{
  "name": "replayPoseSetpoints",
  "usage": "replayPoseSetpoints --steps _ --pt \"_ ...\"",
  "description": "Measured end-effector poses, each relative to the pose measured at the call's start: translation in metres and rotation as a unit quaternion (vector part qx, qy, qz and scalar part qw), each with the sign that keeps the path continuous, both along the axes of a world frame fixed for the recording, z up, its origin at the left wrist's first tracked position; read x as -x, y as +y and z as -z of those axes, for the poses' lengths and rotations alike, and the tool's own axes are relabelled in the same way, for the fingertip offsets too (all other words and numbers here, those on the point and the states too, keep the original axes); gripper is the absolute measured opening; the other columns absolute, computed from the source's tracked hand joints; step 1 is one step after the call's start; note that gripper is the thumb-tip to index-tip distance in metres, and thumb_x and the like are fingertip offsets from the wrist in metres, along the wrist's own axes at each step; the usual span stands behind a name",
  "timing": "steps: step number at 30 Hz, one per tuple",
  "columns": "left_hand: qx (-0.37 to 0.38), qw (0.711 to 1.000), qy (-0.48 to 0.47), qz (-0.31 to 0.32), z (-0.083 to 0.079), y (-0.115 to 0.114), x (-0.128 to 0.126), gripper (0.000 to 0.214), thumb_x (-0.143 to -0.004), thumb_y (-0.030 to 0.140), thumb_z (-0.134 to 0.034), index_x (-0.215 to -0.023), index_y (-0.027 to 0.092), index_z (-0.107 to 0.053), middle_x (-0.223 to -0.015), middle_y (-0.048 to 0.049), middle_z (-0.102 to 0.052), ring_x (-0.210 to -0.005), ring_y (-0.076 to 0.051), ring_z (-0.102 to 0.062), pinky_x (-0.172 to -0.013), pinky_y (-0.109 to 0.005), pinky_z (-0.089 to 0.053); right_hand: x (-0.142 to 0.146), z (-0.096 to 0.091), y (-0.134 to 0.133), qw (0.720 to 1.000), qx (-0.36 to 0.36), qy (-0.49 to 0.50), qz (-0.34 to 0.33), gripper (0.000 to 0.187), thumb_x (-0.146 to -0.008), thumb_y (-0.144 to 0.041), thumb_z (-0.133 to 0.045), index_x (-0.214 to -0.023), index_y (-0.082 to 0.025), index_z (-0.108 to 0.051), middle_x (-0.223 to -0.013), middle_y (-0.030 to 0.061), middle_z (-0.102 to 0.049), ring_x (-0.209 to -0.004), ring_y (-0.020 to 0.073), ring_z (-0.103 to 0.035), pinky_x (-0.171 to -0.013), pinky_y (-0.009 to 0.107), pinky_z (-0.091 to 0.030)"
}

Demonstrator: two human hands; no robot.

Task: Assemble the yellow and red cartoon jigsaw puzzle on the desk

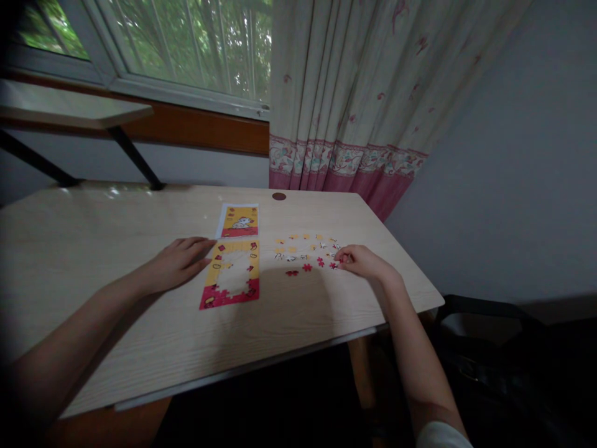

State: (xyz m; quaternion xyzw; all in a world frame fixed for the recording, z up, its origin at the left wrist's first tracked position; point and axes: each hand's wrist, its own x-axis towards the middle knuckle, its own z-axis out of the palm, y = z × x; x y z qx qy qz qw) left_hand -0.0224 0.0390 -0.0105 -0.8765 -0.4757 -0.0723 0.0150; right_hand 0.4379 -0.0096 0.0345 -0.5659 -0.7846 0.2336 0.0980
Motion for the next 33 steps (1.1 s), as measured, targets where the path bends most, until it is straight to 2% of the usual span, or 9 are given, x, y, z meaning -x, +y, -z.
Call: replayPoseSetpoints --steps 3,8,17,22,25,28,33 --pt "0.000 1.000 -0.006 -0.003 0.000 0.000 0.000 0.054 -0.090 0.044 -0.026 -0.128 0.013 -0.048 -0.127 -0.0149 -0.052 -0.114 -0.029 -0.049 -0.097 -0.041 -0.037 0.006 0.000 0.000 1.000 0.021 0.001 -0.007 0.025 -0.075 -0.028 -0.060 -0.093 -0.014 -0.068 -0.068 0.0007 -0.055 -0.060 0.0108 -0.046 -0.056 0.023 -0.034" --pt "0.007 1.000 -0.028 -0.011 0.002 0.000 0.001 0.054 -0.089 0.046 -0.028 -0.129 0.016 -0.047 -0.128 -0.0140 -0.052 -0.114 -0.030 -0.049 -0.094 -0.043 -0.038 0.010 0.003 0.001 0.999 0.034 0.002 0.012 0.019 -0.072 -0.028 -0.062 -0.085 -0.014 -0.067 -0.068 0.0009 -0.057 -0.059 0.0106 -0.046 -0.055 0.022 -0.034" --pt "0.009 1.000 -0.013 -0.008 0.003 0.000 0.000 0.055 -0.090 0.046 -0.027 -0.129 0.013 -0.047 -0.128 -0.0152 -0.051 -0.115 -0.030 -0.048 -0.095 -0.042 -0.038 0.007 0.007 0.003 0.998 0.049 0.029 0.006 0.022 -0.074 -0.033 -0.061 -0.084 -0.013 -0.064 -0.065 -0.0003 -0.054 -0.058 0.0100 -0.044 -0.053 0.022 -0.032" --pt "0.011 1.000 -0.016 -0.015 0.004 0.001 0.001 0.054 -0.090 0.046 -0.028 -0.131 0.016 -0.045 -0.129 -0.0132 -0.051 -0.115 -0.029 -0.048 -0.095 -0.041 -0.037 0.009 0.005 0.000 0.997 0.073 0.031 0.005 0.019 -0.073 -0.029 -0.062 -0.082 -0.013 -0.063 -0.066 -0.0012 -0.054 -0.059 0.0094 -0.045 -0.054 0.021 -0.034" --pt "0.015 1.000 -0.018 -0.010 0.006 0.002 0.002 0.054 -0.090 0.046 -0.029 -0.131 0.016 -0.044 -0.129 -0.0129 -0.051 -0.115 -0.029 -0.047 -0.095 -0.042 -0.037 0.020 0.001 -0.007 0.996 0.089 0.023 -0.011 0.014 -0.073 -0.025 -0.062 -0.079 -0.013 -0.063 -0.064 -0.0015 -0.054 -0.057 0.0087 -0.044 -0.053 0.021 -0.033" --pt "0.013 1.000 -0.024 -0.005 0.006 0.002 0.002 0.053 -0.090 0.046 -0.029 -0.131 0.016 -0.045 -0.129 -0.0136 -0.051 -0.115 -0.030 -0.047 -0.096 -0.043 -0.036 0.039 -0.003 -0.014 0.996 0.075 0.003 -0.038 0.011 -0.073 -0.022 -0.063 -0.080 -0.013 -0.066 -0.063 -0.0013 -0.056 -0.057 0.0088 -0.046 -0.053 0.021 -0.033" --pt "0.007 0.999 -0.034 0.000 0.004 0.001 0.000 0.054 -0.089 0.045 -0.030 -0.130 0.014 -0.047 -0.128 -0.0147 -0.051 -0.114 -0.031 -0.047 -0.096 -0.044 -0.037 0.075 -0.005 -0.018 0.993 0.070 -0.004 -0.097 0.014 -0.074 -0.017 -0.062 -0.087 -0.017 -0.069 -0.075 0.0014 -0.066 -0.065 0.0108 -0.055 -0.058 0.021 -0.038"
